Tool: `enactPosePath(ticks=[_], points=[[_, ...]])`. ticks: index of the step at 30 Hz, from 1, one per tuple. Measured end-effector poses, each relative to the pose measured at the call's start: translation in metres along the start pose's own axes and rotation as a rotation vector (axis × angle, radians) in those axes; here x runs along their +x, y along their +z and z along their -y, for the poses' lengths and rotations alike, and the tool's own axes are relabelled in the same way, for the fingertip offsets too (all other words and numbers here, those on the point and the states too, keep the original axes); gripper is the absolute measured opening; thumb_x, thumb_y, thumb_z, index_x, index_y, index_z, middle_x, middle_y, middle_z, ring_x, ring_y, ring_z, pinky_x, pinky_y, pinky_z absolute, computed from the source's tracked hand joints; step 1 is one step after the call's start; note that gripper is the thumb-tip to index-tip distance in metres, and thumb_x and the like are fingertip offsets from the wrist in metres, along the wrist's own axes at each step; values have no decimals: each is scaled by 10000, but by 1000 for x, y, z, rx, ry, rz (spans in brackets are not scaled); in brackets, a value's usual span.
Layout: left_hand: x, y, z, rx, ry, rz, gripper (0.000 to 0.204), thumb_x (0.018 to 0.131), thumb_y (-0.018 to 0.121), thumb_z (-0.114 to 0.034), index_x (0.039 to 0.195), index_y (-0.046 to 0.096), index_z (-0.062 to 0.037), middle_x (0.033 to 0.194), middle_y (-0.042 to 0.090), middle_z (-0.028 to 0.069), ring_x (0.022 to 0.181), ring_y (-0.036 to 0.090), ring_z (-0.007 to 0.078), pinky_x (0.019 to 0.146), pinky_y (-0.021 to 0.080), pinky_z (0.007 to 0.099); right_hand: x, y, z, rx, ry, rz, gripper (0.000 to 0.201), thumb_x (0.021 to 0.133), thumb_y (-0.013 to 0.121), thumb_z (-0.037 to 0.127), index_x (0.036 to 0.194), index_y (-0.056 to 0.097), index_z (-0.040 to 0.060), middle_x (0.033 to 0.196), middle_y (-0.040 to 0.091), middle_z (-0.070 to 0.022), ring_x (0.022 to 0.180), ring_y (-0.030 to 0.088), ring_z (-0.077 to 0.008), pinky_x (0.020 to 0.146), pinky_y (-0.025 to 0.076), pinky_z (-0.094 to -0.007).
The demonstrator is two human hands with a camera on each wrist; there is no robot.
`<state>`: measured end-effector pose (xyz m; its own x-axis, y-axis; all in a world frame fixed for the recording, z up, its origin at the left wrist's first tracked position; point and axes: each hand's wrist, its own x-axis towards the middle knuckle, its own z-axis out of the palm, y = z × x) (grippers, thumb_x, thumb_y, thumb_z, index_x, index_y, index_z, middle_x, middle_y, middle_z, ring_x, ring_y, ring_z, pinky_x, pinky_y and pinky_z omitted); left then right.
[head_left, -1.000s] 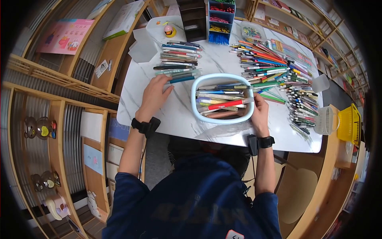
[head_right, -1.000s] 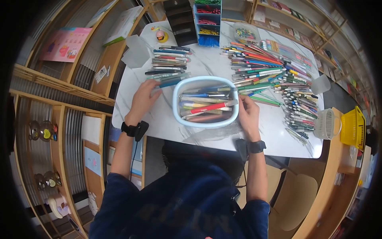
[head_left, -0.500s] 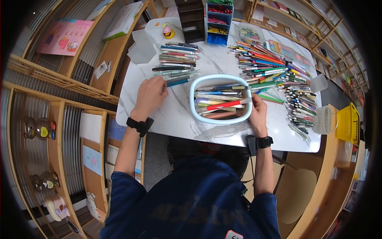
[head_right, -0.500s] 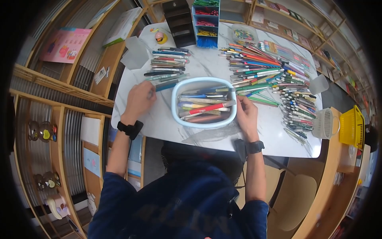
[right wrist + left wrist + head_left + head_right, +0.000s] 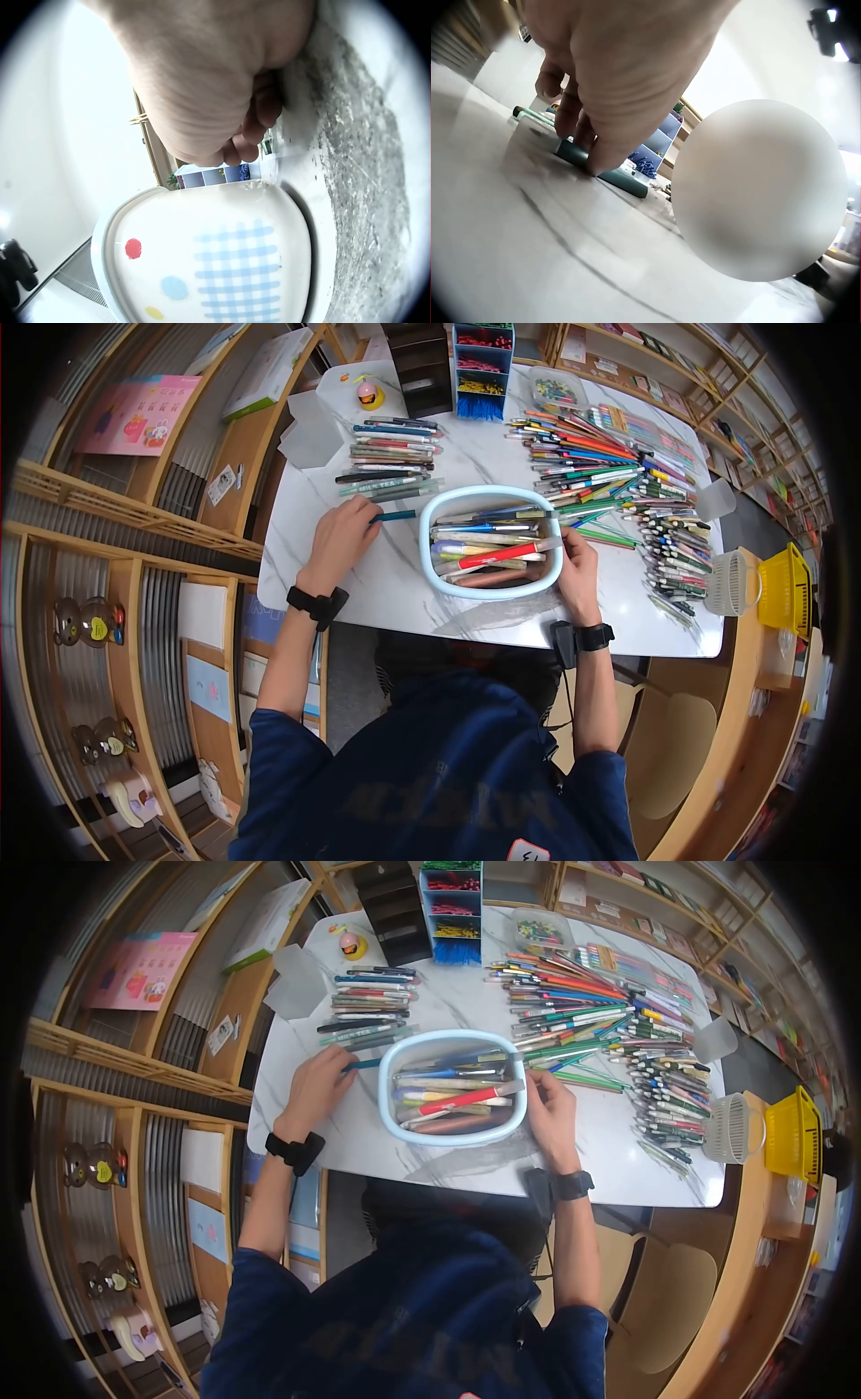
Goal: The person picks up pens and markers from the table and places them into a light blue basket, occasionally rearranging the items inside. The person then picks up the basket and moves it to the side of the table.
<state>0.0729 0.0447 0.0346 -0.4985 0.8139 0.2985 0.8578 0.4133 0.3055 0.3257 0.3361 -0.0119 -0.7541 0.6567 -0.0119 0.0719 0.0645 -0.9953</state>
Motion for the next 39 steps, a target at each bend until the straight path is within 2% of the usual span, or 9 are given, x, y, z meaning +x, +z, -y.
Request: enactPosePath(ticks=[5, 8, 11, 14, 20, 26, 29, 35, 39], points=[[4, -2, 7, 104, 58, 79, 139, 828, 746, -111, 932, 683, -44, 909, 663, 89, 893, 661, 313, 765, 537, 427, -1, 0, 2, 31, 16, -5, 229, 1028, 631, 159, 1129, 712, -30, 908, 730, -33, 786, 618, -61, 724, 499, -237], [7, -8, 6, 67, -51, 28, 150, 821, 751, -128, 932, 691, -46, 880, 690, 79, 800, 660, 259, 726, 530, 383, 0, 0, -2, 39, 13, -6, 231, 1028, 630, 158, 1131, 712, -32, 900, 729, -33, 783, 616, -61, 722, 500, -238], [19, -39, -23, -118, -368, -26, 181, 828, 757, -146, 962, 708, -36, 870, 710, 72, 709, 637, 181, 662, 509, 335, 1, 0, -3, -6, -13, -19, 234, 1029, 629, 159, 1133, 710, -35, 895, 729, -35, 784, 617, -61, 721, 501, -239], [28, -57, -50, -473, -225, -206, 218, 835, 770, -167, 1005, 727, -37, 854, 709, 65, 677, 608, 123, 618, 490, 302, 1, 1, 0, -30, -28, -11, 240, 1030, 629, 164, 1134, 709, -38, 897, 731, -37, 791, 622, -62, 724, 503, -238], [43, -55, -123, -674, 30, 81, 190, 838, 777, -136, 1000, 727, -52, 855, 714, 33, 716, 637, 125, 633, 474, 291, 1, 1, 3, -35, -25, -6, 242, 1034, 628, 168, 1133, 708, -37, 913, 736, -36, 811, 630, -61, 737, 507, -235], [43, -31, -131, -332, 137, 209, 233, 865, 736, -256, 978, 725, -53, 903, 727, 130, 820, 699, 309, 728, 539, 401, 1, -1, -2, -22, -41, -4, 246, 1038, 627, 172, 1141, 706, -37, 918, 732, -30, 819, 623, -62, 742, 503, -233], [45, -42, -129, -333, 147, 337, 249, 878, 735, -275, 993, 727, -54, 932, 731, 133, 851, 706, 333, 737, 543, 422, 0, 2, 0, -27, -70, -5, 248, 1040, 625, 173, 1144, 705, -38, 925, 728, -31, 828, 619, -66, 747, 501, -234], [39, -32, -136, -477, 241, 175, 324, 886, 762, -315, 1064, 730, -47, 991, 704, 102, 944, 680, 314, 783, 539, 403, 1, 2, 0, -8, -67, -5, 258, 1043, 623, 179, 1151, 701, -43, 958, 723, -38, 851, 605, -70, 762, 494, -236], [38, -31, -137, -374, 251, 225, 323, 876, 769, -321, 1049, 740, -49, 985, 689, 76, 948, 662, 315, 786, 531, 408, 1, 1, -1, -30, -61, 1, 263, 1044, 623, 182, 1151, 701, -45, 960, 721, -41, 857, 600, -73, 770, 491, -235]])
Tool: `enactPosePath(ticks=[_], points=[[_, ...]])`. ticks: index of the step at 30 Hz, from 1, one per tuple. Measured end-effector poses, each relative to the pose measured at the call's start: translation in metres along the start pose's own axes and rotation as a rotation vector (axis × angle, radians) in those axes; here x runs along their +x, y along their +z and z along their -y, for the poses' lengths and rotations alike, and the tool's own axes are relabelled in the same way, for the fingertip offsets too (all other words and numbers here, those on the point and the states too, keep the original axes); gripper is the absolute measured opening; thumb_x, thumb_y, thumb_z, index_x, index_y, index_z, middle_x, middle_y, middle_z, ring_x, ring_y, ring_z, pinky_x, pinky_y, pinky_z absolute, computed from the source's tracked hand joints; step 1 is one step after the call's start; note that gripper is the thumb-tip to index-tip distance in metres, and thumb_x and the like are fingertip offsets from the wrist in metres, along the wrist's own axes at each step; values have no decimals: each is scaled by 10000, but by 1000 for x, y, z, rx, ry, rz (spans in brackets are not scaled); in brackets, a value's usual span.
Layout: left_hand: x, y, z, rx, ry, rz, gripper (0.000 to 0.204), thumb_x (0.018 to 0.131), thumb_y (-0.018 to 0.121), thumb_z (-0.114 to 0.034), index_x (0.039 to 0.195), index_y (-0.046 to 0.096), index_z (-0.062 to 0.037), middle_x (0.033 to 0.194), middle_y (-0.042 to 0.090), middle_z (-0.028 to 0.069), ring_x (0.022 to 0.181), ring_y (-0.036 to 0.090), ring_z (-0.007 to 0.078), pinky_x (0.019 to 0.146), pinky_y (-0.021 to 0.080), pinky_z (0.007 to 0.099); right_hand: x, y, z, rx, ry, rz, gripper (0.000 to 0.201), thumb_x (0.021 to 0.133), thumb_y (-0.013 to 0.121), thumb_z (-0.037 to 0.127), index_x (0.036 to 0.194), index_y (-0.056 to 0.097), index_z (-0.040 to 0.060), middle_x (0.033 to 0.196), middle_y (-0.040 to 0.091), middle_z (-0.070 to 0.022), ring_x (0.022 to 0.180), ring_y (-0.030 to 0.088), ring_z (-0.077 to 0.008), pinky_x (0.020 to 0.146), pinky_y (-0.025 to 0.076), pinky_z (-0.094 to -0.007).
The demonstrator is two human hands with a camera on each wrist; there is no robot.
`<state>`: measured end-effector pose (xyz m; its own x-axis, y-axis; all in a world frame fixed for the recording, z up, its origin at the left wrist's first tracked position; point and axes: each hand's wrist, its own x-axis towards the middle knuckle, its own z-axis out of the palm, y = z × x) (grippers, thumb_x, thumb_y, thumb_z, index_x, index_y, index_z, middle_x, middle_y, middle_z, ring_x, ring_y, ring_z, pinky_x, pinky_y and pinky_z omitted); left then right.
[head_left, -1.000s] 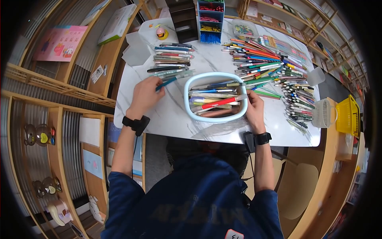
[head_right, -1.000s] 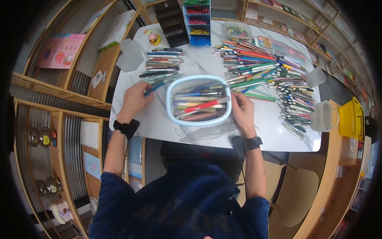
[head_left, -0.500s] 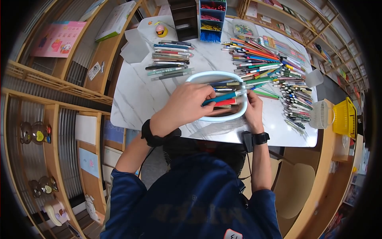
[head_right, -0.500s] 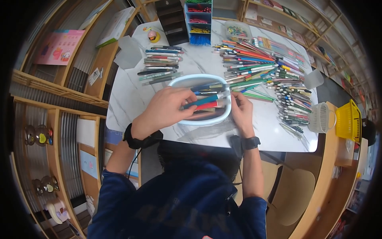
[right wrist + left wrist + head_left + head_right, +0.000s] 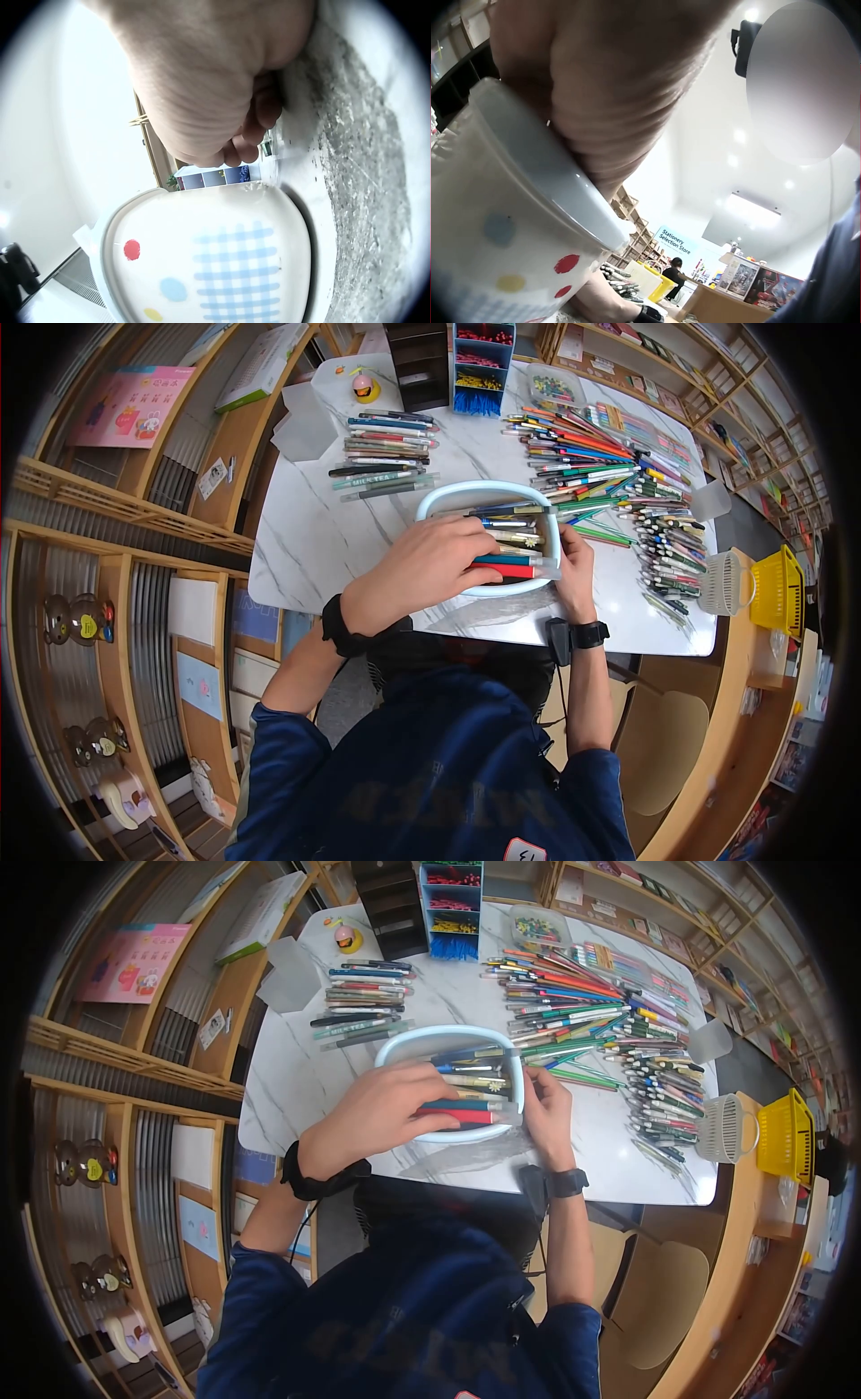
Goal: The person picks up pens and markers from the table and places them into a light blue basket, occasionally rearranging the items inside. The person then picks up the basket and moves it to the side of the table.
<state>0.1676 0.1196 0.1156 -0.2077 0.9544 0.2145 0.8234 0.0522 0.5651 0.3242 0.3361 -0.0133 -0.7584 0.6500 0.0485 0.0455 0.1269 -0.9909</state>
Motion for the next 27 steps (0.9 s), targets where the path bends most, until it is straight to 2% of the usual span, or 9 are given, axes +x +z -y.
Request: enactPosePath(ticks=[8, 11, 14, 17, 20, 23, 24, 27], points=[[2, 0, -4, 40, -118, 8, 286, 864, 776, -300, 1026, 757, -66, 990, 684, 81, 923, 669, 311, 765, 527, 418, -2, -3, 2, 0, 42, 28, 237, 1037, 599, 126, 1167, 691, -50, 1021, 743, -89, 919, 653, -117, 834, 519, -265], [-1, -2, -3, 20, -98, 18, 277, 866, 778, -289, 1022, 758, -61, 997, 676, 81, 907, 665, 311, 773, 531, 413, -2, -1, 5, -4, -8, 19, 234, 1035, 597, 121, 1166, 691, -49, 1027, 744, -92, 918, 651, -118, 839, 517, -266], [-4, -6, 12, -77, 16, -133, 226, 907, 756, -239, 1011, 751, -39, 983, 672, 73, 861, 681, 249, 758, 540, 356, 0, -4, -2, -32, -13, 17, 244, 1037, 605, 142, 1161, 691, -50, 1011, 740, -82, 916, 642, -119, 834, 509, -269], [-7, -22, 33, -398, -144, -232, 202, 973, 690, -184, 1005, 732, 11, 966, 663, 67, 837, 669, 159, 749, 541, 283, 0, -3, 2, -39, 2, 8, 258, 1038, 615, 173, 1141, 696, -49, 984, 732, -67, 901, 623, -113, 826, 498, -267], [-12, -19, 53, -627, -178, -439, 170, 1001, 637, -106, 991, 721, 42, 980, 657, 71, 848, 650, 115, 749, 541, 249, 1, -3, 7, -89, 41, -7, 277, 1037, 626, 207, 1119, 702, -46, 963, 724, -52, 891, 605, -105, 827, 486, -263], [-16, -20, 76, -967, -303, -537, 131, 980, 646, -58, 1014, 715, 48, 1046, 658, 83, 844, 653, 127, 748, 551, 256, 1, -3, 7, -98, 65, -15, 289, 1035, 633, 230, 1109, 708, -40, 963, 725, -42, 903, 600, -101, 842, 478, -261], [-19, -20, 80, -957, -273, -513, 135, 983, 648, -58, 1031, 713, 50, 1128, 657, 84, 944, 654, 150, 857, 547, 282, 1, -2, 8, -103, 68, -17, 287, 1035, 633, 227, 1109, 707, -39, 964, 726, -43, 905, 600, -102, 844, 478, -261], [-26, -14, 75, -581, -28, -537, 201, 1019, 600, -85, 1136, 681, 57, 1298, 610, 107, 1137, 608, 184, 1016, 491, 332, 2, -2, 7, -104, 64, -19, 283, 1036, 633, 226, 1108, 708, -38, 968, 728, -43, 902, 602, -104, 847, 479, -261]])
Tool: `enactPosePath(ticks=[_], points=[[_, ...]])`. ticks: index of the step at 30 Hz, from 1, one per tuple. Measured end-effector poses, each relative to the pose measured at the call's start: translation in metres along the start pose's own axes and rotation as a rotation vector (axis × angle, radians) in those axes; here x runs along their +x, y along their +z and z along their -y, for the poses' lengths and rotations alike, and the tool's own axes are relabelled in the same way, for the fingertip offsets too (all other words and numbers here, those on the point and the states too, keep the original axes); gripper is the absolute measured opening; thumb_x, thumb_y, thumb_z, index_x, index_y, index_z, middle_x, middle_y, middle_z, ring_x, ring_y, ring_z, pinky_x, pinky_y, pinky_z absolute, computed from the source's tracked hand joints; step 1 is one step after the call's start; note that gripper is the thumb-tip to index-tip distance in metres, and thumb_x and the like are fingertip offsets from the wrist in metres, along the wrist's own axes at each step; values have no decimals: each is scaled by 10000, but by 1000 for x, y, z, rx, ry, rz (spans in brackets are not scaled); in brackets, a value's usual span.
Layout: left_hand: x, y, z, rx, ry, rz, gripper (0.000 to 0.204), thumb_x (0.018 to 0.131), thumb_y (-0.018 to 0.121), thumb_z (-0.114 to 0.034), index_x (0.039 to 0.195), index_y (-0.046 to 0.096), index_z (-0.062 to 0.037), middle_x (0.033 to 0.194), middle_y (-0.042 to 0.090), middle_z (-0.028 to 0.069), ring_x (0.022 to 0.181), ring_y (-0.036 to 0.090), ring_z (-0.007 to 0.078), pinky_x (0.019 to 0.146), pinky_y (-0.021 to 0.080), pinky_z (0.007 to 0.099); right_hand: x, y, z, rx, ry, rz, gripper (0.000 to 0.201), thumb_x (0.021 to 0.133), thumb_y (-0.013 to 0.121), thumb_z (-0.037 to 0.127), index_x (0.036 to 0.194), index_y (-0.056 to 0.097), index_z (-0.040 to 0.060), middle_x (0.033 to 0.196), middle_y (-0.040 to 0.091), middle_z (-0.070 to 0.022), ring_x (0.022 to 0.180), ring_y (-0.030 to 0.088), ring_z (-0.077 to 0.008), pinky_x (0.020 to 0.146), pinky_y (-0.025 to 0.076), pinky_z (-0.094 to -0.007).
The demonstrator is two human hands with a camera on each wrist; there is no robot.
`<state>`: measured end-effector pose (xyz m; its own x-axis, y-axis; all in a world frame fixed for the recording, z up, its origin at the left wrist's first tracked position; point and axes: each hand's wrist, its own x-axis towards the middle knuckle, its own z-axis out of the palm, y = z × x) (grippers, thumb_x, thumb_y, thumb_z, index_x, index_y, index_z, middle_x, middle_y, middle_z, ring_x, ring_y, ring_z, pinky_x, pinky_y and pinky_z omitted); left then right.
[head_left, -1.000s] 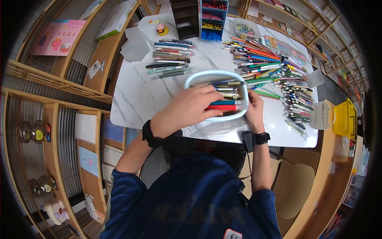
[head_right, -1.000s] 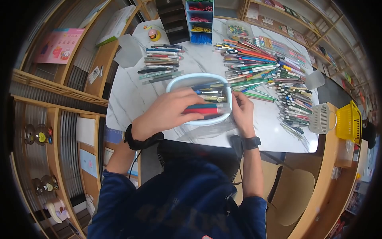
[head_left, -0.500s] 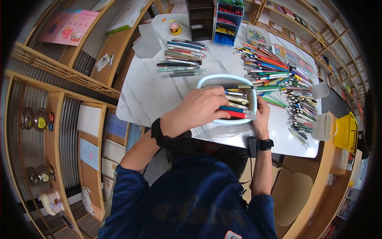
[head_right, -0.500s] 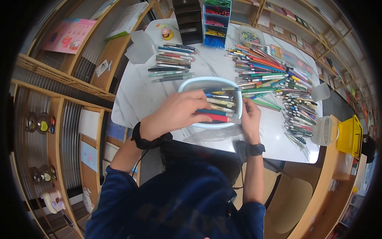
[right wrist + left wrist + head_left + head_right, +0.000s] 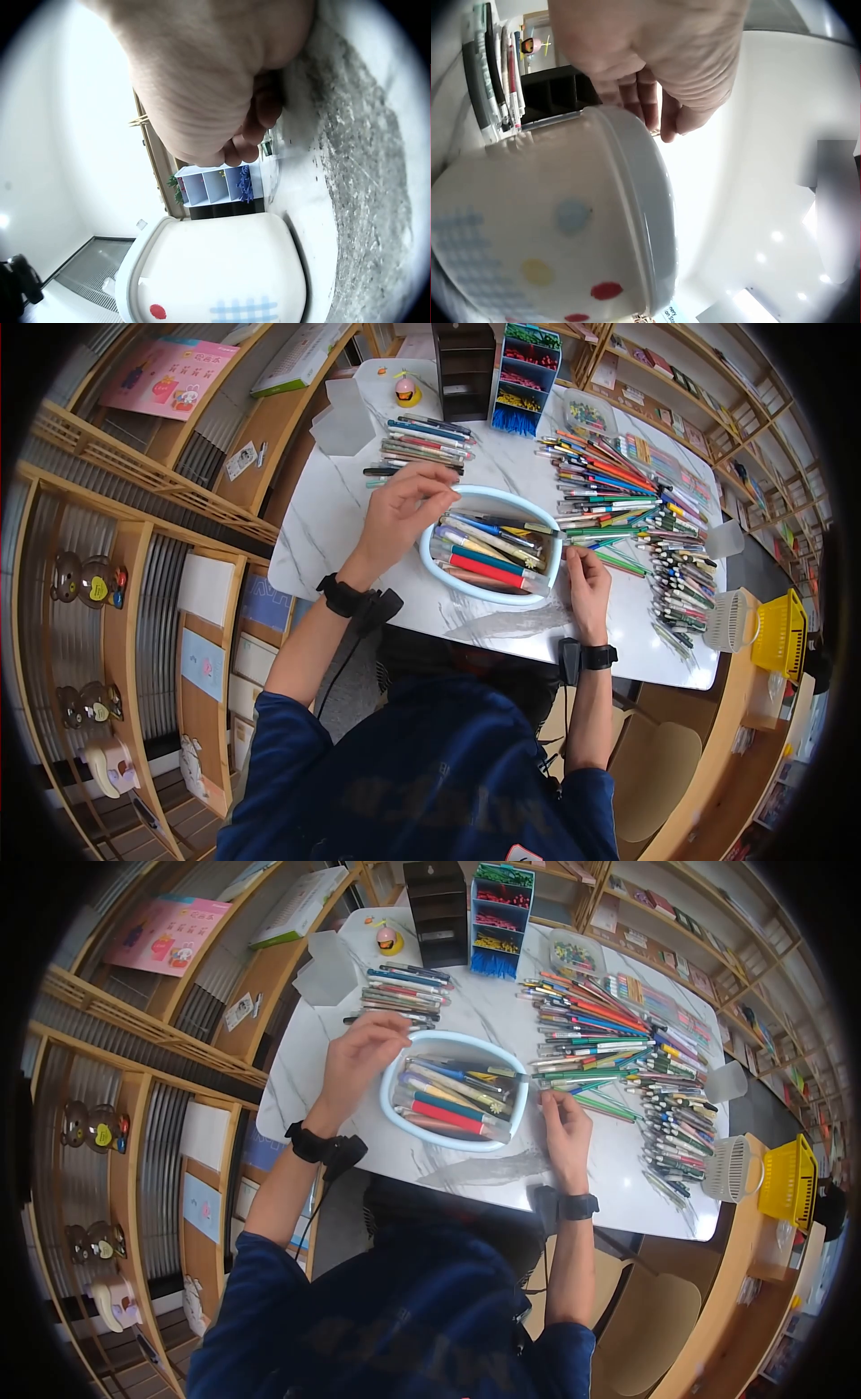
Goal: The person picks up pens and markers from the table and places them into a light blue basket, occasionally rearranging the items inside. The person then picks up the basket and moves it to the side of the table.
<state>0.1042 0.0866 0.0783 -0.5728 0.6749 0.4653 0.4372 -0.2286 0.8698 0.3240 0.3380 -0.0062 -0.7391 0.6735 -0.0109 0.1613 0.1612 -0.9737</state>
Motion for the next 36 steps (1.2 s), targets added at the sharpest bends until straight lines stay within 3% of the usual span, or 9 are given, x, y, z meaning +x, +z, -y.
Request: enactPosePath(ticks=[3, 9, 16, 17, 20, 24, 31, 34, 36], points=[[-5, 7, 6, -110, -47, -68, 341, 1033, 569, -80, 1359, 581, 19, 1438, 530, 126, 1312, 509, 211, 1138, 388, 358, 1, -1, -3, -1, -4, -3, 282, 1037, 635, 226, 1108, 709, -37, 967, 728, -44, 901, 604, -105, 845, 479, -262], [-22, 25, -12, -106, -485, 52, 577, 1060, 543, -165, 1573, 322, -21, 1508, 463, 138, 1398, 434, 206, 1153, 332, 311, 3, -1, -7, 32, -6, 11, 272, 1040, 629, 212, 1110, 707, -39, 964, 727, -47, 908, 611, -101, 837, 481, -254], [-33, 45, -12, -107, -406, 139, 592, 1091, 509, -225, 1596, 280, -18, 1531, 445, 171, 1398, 437, 223, 1160, 341, 343, -3, 0, 1, 87, -116, 57, 270, 929, 679, 98, 1168, 696, -27, 985, 707, -45, 874, 613, -113, 800, 499, -273], [-33, 47, 5, -172, -301, 74, 577, 1094, 514, -236, 1588, 303, -26, 1489, 504, 159, 1379, 467, 213, 1137, 376, 347, -6, 0, 9, 57, -143, 65, 286, 908, 682, 88, 1169, 696, -26, 982, 705, -42, 873, 613, -113, 798, 498, -271], [-24, 18, 26, -211, -418, -42, 564, 1084, 552, -312, 1535, 379, -21, 1416, 575, 151, 1302, 542, 241, 1072, 443, 362, -7, 0, 13, 51, -145, 53, 328, 867, 685, 79, 1179, 698, -22, 963, 698, -30, 868, 608, -111, 793, 495, -264], [-29, -23, 53, 1000, -66, -31, 360, 972, 645, -129, 1311, 603, -16, 1270, 641, 133, 1149, 605, 326, 1001, 467, 415, 2, -11, -16, 66, -60, 99, 573, 769, 835, 221, 1265, 657, -4, 1093, 703, -46, 984, 628, -125, 884, 507, -294], [-43, -38, 61, 1092, -70, 81, 251, 892, 712, -126, 1127, 678, -42, 1062, 672, 97, 1042, 619, 312, 885, 481, 428, 1, -9, -7, 58, -55, 129, 701, 719, 911, 297, 1297, 643, 4, 1157, 705, -52, 1043, 640, -136, 929, 512, -308], [-41, -42, 54, 1008, -98, 173, 155, 880, 715, -115, 1014, 702, -37, 999, 673, 99, 972, 639, 324, 836, 504, 422, -5, 0, 7, 80, -134, 54, 334, 880, 697, 113, 1180, 694, -34, 1030, 719, -63, 918, 633, -129, 842, 505, -280], [-37, -46, 53, 1011, -77, 211, 91, 871, 721, -111, 934, 705, -47, 933, 662, 76, 932, 646, 288, 793, 502, 397, -4, -1, 3, 79, -129, 68, 351, 869, 705, 104, 1191, 688, -35, 1028, 715, -60, 919, 634, -126, 834, 508, -279]])
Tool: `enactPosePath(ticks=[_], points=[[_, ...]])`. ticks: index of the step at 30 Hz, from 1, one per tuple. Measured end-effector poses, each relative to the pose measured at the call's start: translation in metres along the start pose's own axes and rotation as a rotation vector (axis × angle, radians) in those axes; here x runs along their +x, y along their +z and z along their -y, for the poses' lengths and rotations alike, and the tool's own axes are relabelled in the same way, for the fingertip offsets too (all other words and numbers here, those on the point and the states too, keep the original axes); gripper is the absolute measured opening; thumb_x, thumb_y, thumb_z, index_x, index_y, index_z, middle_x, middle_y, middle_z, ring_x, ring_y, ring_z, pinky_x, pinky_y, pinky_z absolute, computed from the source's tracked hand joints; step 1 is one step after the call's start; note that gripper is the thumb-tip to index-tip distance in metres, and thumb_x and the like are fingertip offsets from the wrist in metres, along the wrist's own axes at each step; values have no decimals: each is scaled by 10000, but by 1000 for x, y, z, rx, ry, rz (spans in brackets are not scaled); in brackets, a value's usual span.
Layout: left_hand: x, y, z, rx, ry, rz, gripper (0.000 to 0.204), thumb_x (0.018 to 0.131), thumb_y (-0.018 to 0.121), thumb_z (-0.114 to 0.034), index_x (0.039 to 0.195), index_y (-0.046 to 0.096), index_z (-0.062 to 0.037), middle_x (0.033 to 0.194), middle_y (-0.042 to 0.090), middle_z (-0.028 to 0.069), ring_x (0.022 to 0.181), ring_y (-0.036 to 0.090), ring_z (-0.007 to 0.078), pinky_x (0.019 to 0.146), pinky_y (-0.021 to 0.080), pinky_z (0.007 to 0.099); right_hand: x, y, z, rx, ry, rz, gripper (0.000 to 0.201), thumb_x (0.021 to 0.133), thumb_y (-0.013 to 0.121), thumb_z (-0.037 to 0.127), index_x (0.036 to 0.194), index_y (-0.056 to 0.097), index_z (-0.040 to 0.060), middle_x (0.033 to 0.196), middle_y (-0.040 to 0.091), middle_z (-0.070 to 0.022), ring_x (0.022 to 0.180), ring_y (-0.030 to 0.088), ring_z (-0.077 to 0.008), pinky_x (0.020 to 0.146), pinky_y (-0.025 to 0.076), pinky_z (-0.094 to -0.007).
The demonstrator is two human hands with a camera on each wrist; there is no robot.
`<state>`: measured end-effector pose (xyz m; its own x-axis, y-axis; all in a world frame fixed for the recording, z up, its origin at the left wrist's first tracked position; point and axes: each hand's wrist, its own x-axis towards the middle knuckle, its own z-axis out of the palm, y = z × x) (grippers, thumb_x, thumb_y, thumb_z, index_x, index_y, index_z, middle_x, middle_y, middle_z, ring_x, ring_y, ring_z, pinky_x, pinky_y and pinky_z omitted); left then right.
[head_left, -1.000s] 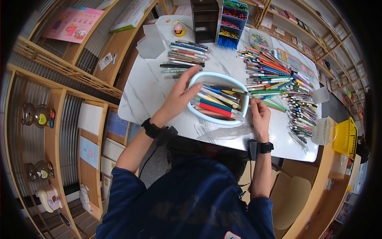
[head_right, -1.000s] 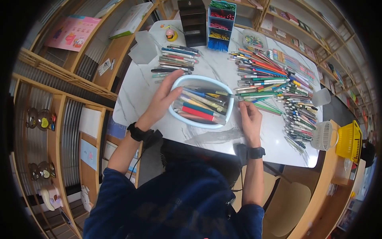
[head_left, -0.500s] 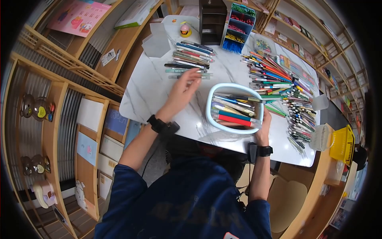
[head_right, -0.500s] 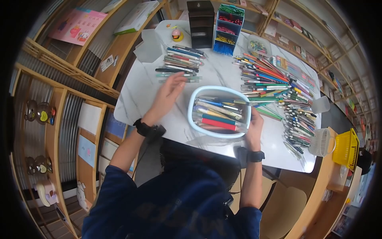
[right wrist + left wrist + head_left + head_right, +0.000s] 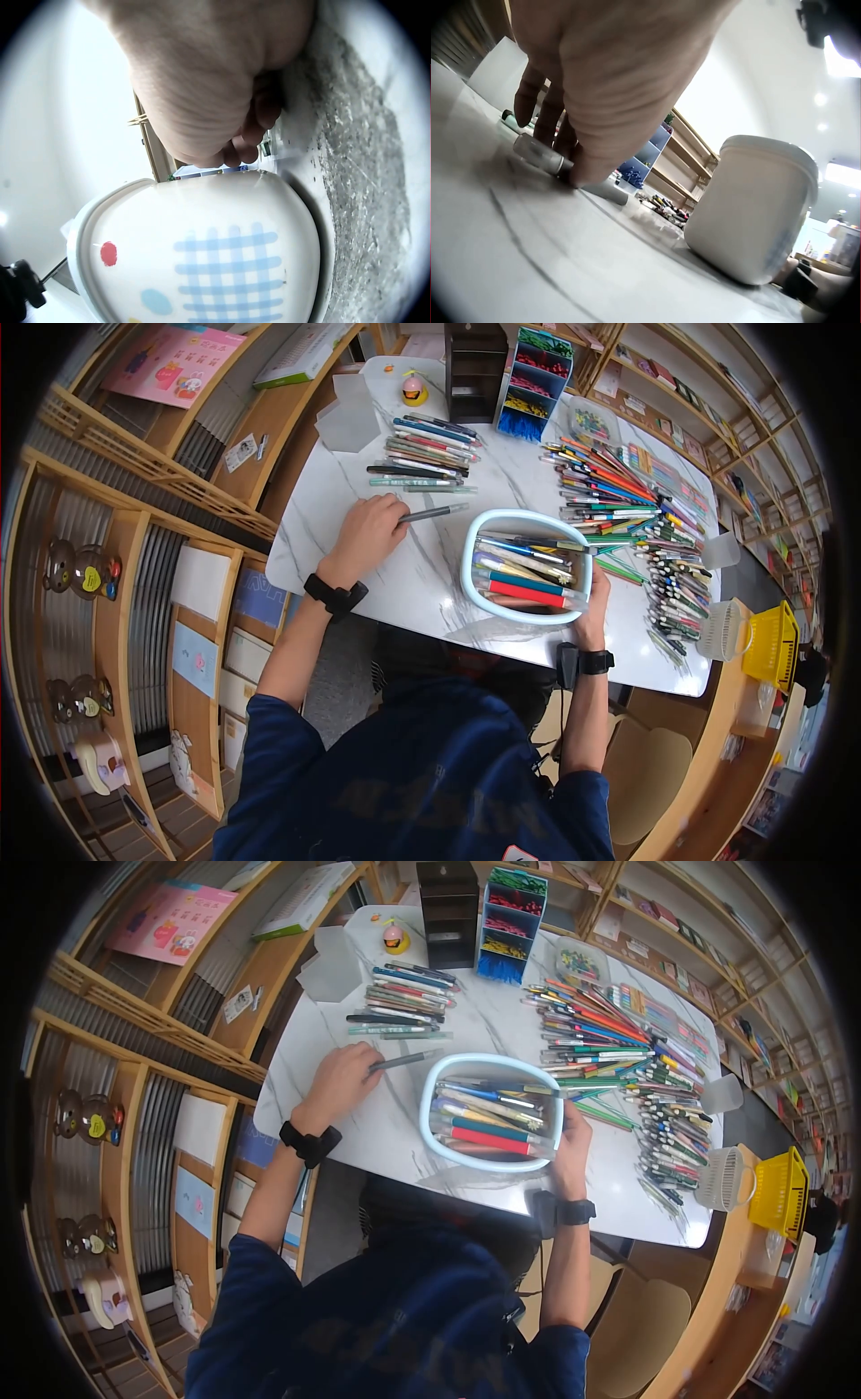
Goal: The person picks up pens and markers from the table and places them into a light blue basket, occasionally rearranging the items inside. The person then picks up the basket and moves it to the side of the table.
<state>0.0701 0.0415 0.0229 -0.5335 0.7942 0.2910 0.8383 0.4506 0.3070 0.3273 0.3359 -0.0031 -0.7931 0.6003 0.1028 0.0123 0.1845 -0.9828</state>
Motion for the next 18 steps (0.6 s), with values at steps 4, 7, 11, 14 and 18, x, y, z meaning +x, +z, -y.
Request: enactPosePath(ticks=[4, 7, 11, 14, 18], points=[[10, -15, -7, -146, -124, -61, 155, 849, 742, -111, 977, 728, -24, 931, 690, 98, 847, 673, 268, 751, 524, 373, 0, 1, 4, 23, 18, 8, 381, 848, 717, 82, 1207, 674, -38, 1015, 706, -55, 910, 634, -119, 815, 513, -277], [21, -38, -29, -435, -229, -129, 245, 841, 768, -92, 1069, 742, -6, 993, 709, 112, 850, 686, 227, 767, 540, 332, 0, -1, 2, -14, 26, 2, 395, 833, 733, 70, 1209, 672, -37, 1012, 711, -62, 906, 640, -130, 822, 524, -282], [35, -58, -83, -767, -38, -129, 235, 860, 778, -80, 1081, 744, -7, 1000, 718, 94, 864, 685, 177, 769, 534, 301, 2, 1, 0, 29, 16, 6, 396, 825, 750, 70, 1198, 673, -36, 1027, 720, -78, 916, 651, -145, 830, 529, -289], [45, -60, -117, -790, 140, -59, 209, 875, 770, -87, 1068, 744, -10, 1010, 717, 90, 868, 692, 192, 766, 539, 311, 2, 5, 1, 105, 6, 8, 375, 826, 750, 67, 1179, 673, -34, 1019, 719, -76, 900, 650, -143, 817, 530, -286], [55, -46, -133, -573, 215, 74, 168, 888, 753, -131, 1026, 744, -37, 995, 707, 84, 904, 687, 241, 871, 529, 350, 0, 0, -3, 37, 25, 2, 345, 845, 730, 53, 1175, 674, -32, 1007, 712, -68, 890, 647, -135, 803, 533, -282]])
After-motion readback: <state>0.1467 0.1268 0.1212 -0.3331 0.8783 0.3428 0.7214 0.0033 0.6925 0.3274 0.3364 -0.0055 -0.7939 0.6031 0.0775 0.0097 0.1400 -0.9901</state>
